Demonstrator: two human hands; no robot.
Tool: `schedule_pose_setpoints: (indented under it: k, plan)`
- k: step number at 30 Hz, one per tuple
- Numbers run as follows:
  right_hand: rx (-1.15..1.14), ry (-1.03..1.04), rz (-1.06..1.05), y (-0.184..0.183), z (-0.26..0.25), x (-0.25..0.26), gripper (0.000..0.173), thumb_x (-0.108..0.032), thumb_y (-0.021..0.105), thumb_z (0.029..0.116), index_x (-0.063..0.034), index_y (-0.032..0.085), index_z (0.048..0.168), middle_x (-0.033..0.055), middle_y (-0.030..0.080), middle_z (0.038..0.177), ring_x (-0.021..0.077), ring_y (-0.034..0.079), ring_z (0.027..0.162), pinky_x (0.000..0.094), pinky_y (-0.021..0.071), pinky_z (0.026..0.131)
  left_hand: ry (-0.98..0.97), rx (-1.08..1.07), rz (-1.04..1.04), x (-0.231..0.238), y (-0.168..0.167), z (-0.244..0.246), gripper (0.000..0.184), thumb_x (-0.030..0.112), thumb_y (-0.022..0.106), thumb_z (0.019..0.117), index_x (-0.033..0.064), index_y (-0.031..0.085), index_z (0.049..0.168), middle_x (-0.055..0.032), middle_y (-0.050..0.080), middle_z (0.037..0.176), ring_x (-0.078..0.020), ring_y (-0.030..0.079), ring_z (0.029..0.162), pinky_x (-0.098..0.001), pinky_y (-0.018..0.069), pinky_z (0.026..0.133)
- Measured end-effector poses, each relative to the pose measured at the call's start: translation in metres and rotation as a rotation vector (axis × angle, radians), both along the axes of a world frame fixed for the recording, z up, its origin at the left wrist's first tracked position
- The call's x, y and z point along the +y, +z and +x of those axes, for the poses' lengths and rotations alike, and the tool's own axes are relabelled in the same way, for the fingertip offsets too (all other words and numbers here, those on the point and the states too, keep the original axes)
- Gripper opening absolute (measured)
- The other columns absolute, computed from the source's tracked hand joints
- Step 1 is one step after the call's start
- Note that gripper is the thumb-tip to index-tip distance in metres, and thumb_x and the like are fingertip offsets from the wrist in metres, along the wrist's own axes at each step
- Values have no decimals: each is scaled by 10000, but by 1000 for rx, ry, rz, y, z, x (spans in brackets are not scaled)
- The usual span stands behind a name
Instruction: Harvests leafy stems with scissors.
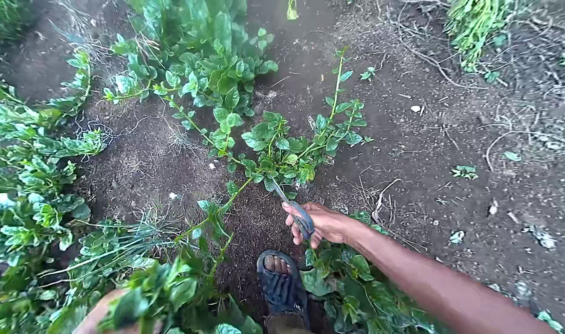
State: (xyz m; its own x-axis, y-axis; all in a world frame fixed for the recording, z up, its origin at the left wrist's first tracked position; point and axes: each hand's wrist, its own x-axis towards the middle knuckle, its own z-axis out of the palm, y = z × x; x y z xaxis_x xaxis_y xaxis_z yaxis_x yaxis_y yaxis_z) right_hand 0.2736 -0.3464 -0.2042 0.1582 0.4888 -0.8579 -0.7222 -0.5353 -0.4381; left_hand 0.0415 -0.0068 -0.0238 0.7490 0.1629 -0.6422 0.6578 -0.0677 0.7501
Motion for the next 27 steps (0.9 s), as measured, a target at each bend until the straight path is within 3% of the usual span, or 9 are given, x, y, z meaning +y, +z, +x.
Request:
schedule_pose_setpoints:
  k: [2,5,9,12,14,17,19,24,27]
  plan:
    - [-33,23,-52,-10,15,4,571,-595,477,1029,-56,652,961,43,672,689,171,697,593,278,536,466,-144,151,1,-8,-20,31,352,-43,668,799,167,683,1080,122,740,968,-11,697,915,-255,599,857]
    - [-55,67,-97,-20,35,15,573,-602,494,1016,-57,650,935,38,663,676,159,686,575,262,524,459,-225,314,-55,-19,-44,59,428,-22,701,768,111,668,1173,26,734,1040,-88,702,971,-310,600,878]
    - [-18,40,-71,-35,45,23,583,-612,489,1014,-50,644,996,57,683,724,179,705,612,274,542,478,-109,466,-101,-27,-85,91,684,2,701,852,147,454,1473,-52,688,1204,-150,688,1056,-351,593,897]
    - [28,-30,-57,-36,41,27,599,-624,475,1017,-47,634,1028,62,682,739,198,716,644,308,570,510,-29,336,-68,-17,-114,111,1035,26,741,798,246,168,1631,-43,575,1417,-135,643,1173,-326,575,939]
    - [43,-56,-42,-37,40,29,597,-625,472,1018,-50,630,1038,59,671,736,202,713,640,316,574,512,-3,139,-69,-8,-121,122,1038,9,754,757,225,223,1622,-29,576,1427,-120,626,1212,-294,565,976]
    - [43,-76,-26,-41,45,33,593,-626,464,1021,-56,625,1048,58,669,752,199,711,656,312,571,520,77,-80,-33,-6,-111,137,851,-11,731,721,132,410,1496,-7,670,1254,-104,675,1106,-280,597,912]
    - [42,-84,-28,-45,49,37,596,-626,468,1020,-54,629,1057,61,672,770,202,709,669,316,570,532,70,-165,-51,-4,-103,148,869,8,735,710,142,390,1496,13,680,1233,-97,685,1087,-275,604,902]
    - [70,-130,-21,-50,50,40,581,-614,480,1022,-54,636,1038,58,670,753,196,710,660,304,570,528,-60,-124,-55,2,-97,169,849,45,751,721,177,419,1492,17,673,1252,-89,673,1111,-257,587,930]
    - [80,-181,-23,-46,47,40,553,-594,495,1025,-59,635,1015,50,659,726,190,703,635,297,564,509,-131,-187,22,2,-98,166,717,64,774,710,146,579,1396,-6,687,1269,-127,667,1144,-292,580,963]
